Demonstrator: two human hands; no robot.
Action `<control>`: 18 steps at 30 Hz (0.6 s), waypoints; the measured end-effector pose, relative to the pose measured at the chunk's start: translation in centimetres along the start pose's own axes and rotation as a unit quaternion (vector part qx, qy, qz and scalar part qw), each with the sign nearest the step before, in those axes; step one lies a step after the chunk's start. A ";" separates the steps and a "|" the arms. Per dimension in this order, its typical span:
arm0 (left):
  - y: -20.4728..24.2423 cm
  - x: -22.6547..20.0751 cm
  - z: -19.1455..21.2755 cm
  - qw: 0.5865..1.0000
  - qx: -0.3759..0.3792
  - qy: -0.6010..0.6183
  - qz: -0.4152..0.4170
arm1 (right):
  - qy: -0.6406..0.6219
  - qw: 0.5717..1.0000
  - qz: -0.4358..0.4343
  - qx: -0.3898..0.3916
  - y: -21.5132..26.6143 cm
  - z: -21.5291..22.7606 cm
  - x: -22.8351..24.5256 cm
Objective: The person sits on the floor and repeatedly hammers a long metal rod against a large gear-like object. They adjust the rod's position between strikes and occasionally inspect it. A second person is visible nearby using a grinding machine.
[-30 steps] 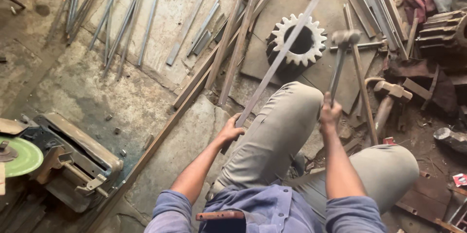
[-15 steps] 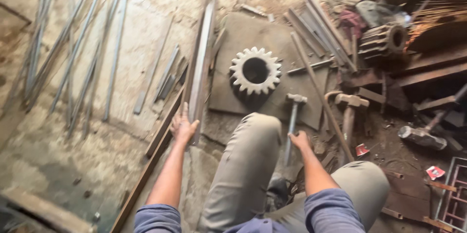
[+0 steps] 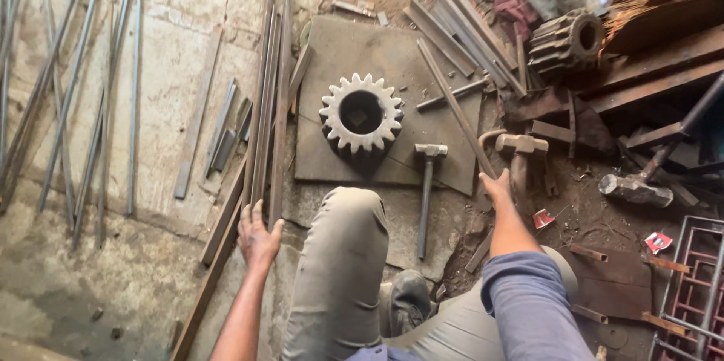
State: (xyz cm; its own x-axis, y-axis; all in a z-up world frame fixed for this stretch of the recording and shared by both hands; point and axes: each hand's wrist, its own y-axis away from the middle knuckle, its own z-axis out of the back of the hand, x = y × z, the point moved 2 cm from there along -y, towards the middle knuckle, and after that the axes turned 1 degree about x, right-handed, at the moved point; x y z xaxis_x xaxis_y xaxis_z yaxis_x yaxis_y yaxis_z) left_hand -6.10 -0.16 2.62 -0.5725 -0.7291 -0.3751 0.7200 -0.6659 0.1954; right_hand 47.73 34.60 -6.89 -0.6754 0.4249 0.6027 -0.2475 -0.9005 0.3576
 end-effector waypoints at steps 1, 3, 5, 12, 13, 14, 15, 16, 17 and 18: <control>0.5 0.8 0.0 1.000 0.001 -0.003 0.009 | -0.014 1.000 -0.011 0.015 0.0 -0.4 -0.4; 1.2 2.1 0.2 0.999 0.001 0.023 0.040 | 0.025 0.997 -0.037 0.062 -0.3 -1.0 -0.7; 1.7 2.7 0.4 0.998 -0.007 0.034 0.054 | 0.094 0.990 -0.052 0.087 -0.5 -1.3 -1.1; 1.2 0.3 1.3 0.996 -0.034 0.068 0.038 | 0.264 0.961 -0.070 0.044 0.5 -2.0 -1.9; 0.9 -0.6 1.6 0.996 -0.042 0.080 0.026 | 0.266 0.960 -0.070 0.049 0.5 -2.1 -1.8; 0.6 -1.5 1.9 0.994 -0.049 0.092 0.018 | 0.273 0.958 -0.068 0.058 0.7 -2.2 -1.7; 0.3 -2.5 2.3 0.993 -0.056 0.106 0.011 | 0.280 0.955 -0.064 0.067 1.1 -2.2 -1.5; 0.1 -3.5 2.7 0.991 -0.062 0.119 0.004 | 0.288 0.953 -0.061 0.075 1.5 -2.2 -1.1; -0.1 -4.5 3.3 0.988 -0.070 0.136 -0.007 | 0.282 0.954 -0.055 0.083 2.2 -2.4 -0.6; -0.3 -5.5 3.9 0.985 -0.078 0.153 -0.017 | 0.277 0.955 -0.048 0.091 2.8 -2.6 -0.1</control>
State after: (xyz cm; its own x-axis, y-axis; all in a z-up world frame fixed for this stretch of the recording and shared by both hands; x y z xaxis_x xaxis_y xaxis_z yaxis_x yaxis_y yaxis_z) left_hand -4.68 3.46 8.13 -0.4700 -0.6087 -0.6392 0.7674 -0.6396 0.0447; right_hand 45.29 31.82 -7.80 -0.9317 0.3464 0.1091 -0.2368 -0.8071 0.5408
